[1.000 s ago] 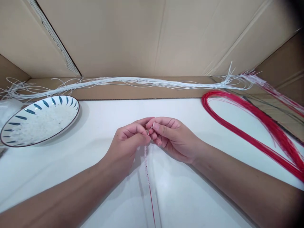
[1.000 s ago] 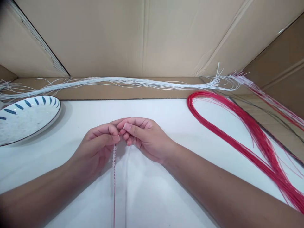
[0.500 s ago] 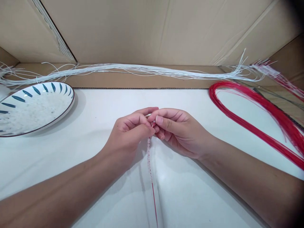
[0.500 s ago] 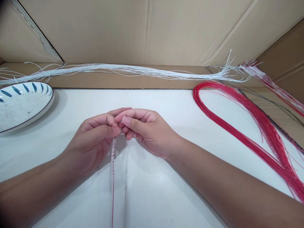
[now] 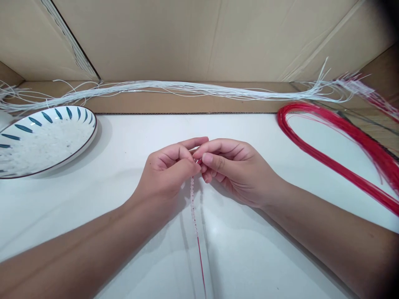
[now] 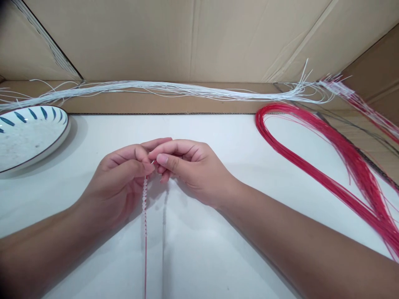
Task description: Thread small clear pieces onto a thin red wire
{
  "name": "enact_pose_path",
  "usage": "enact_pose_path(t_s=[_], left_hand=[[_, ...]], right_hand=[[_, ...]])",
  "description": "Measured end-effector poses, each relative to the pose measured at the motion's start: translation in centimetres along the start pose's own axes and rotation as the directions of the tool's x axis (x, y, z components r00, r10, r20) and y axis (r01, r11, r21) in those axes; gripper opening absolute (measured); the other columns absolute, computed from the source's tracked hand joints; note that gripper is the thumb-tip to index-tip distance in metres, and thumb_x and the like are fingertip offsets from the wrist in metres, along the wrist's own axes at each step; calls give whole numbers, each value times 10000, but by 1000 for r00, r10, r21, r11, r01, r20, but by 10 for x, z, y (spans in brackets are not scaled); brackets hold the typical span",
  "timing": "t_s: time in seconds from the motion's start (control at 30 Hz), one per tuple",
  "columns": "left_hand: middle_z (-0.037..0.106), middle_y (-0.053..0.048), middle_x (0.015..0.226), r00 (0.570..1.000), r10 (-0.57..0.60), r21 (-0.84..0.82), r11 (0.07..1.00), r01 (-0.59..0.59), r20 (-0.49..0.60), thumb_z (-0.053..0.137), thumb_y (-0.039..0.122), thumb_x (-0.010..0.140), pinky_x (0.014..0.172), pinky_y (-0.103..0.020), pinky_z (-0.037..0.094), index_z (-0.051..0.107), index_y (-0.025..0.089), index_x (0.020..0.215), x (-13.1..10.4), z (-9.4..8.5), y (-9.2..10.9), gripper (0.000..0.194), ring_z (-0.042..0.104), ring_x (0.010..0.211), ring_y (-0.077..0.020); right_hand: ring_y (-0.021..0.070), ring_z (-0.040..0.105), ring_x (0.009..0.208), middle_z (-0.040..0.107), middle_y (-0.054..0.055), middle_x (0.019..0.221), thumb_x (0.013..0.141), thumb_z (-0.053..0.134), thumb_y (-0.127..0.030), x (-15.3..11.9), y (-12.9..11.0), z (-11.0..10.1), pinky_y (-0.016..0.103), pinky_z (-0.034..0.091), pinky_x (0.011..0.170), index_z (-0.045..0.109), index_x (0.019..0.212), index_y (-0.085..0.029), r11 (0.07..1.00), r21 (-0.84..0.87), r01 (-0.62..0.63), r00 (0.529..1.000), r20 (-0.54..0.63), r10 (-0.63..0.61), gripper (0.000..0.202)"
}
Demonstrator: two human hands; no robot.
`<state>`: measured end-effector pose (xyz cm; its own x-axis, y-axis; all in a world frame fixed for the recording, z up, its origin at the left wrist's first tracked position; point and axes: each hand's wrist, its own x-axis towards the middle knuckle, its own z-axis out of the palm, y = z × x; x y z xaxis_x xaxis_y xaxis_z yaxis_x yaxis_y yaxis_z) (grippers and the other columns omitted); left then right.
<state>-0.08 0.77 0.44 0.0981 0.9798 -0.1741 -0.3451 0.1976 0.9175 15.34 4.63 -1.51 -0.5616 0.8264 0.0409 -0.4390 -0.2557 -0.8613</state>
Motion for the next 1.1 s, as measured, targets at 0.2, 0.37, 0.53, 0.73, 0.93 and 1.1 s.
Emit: enact_pose_path(t_s=[0.2,0.37,0.53,0.73,0.93,1.1], left_hand=[[723,-40,1221,999,39,44,998,-38,-26,690,82,777,715,-330,513,627,156,573,2,-3,-3,226,663,778,-139],[732,-24,1214,999,47,41,998,-46,-23,692,93,795,750,-337,507,621,152,580,1,-3,-4,234,688,837,-152],[733,-31,1206,998,35,54,998,-33,-43,707,110,789,800,-364,501,614,153,573,1,-3,-3,239,706,975,-210],[730,-39,1216,998,33,33,999,-31,-55,705,116,775,766,-362,506,604,151,565,0,-1,-3,236,719,935,-210],[747,-36,1198,997,47,5,999,-47,-54,693,93,773,815,-335,541,631,159,566,0,1,-2,226,726,959,-196],[744,-28,1186,998,64,6,998,-64,-16,708,92,765,779,-279,556,641,163,565,-1,0,-2,222,712,879,-137]], right_hand=[[47,651,599,737,1,733,852,812,-138,0,-1,1,138,548,611,779,835,-150,998,56,-22,998,-54,25,39],[39,650,604,739,-2,751,829,835,-140,0,-2,0,125,552,620,778,818,-144,995,87,-53,998,-42,57,58],[35,647,636,718,-16,730,849,817,-139,0,-3,-1,113,561,644,787,812,-140,994,93,-62,998,2,62,48],[27,639,629,719,-18,745,838,833,-159,0,-5,-2,101,560,640,790,805,-152,992,98,-82,997,11,82,54],[21,653,624,755,2,792,820,858,-195,0,-7,-3,83,563,626,782,811,-146,982,132,-137,990,-11,139,91],[16,674,623,760,-12,780,829,847,-169,-1,-8,-4,70,570,634,781,813,-150,976,156,-154,988,6,154,70]])
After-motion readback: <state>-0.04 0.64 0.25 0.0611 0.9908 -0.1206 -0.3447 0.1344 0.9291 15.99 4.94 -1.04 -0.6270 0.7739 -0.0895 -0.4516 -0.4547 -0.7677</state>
